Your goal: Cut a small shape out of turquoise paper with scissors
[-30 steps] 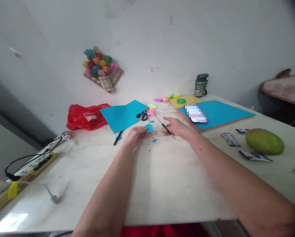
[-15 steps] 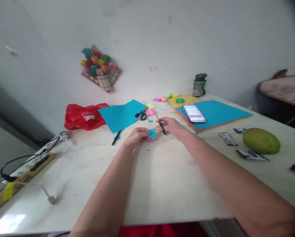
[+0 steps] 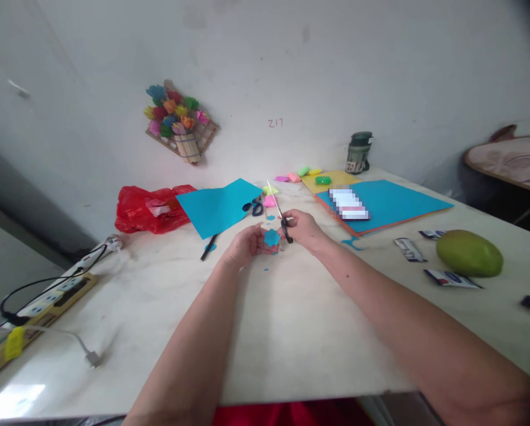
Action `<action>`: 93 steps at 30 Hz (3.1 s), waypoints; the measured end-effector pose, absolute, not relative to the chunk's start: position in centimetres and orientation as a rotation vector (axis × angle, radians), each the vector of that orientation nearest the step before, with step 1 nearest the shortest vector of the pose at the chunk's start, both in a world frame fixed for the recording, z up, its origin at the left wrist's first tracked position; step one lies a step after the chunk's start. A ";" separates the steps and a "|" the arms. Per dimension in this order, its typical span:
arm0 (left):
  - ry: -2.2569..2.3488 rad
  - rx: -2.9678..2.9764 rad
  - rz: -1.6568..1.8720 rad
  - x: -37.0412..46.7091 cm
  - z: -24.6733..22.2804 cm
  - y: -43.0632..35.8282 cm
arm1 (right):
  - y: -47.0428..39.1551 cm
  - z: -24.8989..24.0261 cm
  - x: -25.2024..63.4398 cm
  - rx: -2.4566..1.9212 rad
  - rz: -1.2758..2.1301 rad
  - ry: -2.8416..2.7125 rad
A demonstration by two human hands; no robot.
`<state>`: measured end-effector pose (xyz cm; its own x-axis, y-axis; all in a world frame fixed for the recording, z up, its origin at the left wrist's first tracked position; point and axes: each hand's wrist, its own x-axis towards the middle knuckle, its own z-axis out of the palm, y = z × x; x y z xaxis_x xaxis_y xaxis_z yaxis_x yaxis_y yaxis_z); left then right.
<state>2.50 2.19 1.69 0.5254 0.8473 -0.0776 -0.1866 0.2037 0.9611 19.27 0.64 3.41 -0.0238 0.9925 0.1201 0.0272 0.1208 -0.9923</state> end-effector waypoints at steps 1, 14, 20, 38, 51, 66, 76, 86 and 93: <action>0.733 1.181 0.816 2.5 1.7 2.1 | 0.7 3.3 19.2 -1.133 1.105 -1.303; 0.811 1.394 0.755 2.6 1.9 1.7 | 0.6 3.2 19.6 -1.009 1.197 -1.384; 0.815 1.367 0.733 2.7 1.8 1.7 | 0.9 2.8 19.3 -1.083 0.976 -1.523; 0.815 1.327 1.058 2.1 1.8 2.0 | 0.9 3.5 21.8 -1.158 1.104 -1.518; 0.872 1.270 1.129 2.1 2.1 2.1 | 0.8 3.1 23.2 -1.155 1.288 -1.910; 0.823 1.244 1.220 2.3 2.1 2.1 | 0.5 2.8 22.3 -1.135 1.416 -1.874; 0.799 1.152 1.244 2.5 2.2 2.1 | 0.4 2.6 22.0 -1.070 1.376 -1.898; 0.706 1.117 1.246 2.5 1.9 2.3 | 0.4 2.6 21.8 -1.043 1.398 -1.866; 0.689 1.108 1.254 2.5 1.7 2.3 | 0.6 2.4 21.7 -1.061 1.408 -1.829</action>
<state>2.54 2.34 1.67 0.2267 0.9616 0.1547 -0.3852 -0.0574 0.9210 21.70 0.56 2.42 -0.5063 0.8622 -0.0154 0.2353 0.1210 -0.9644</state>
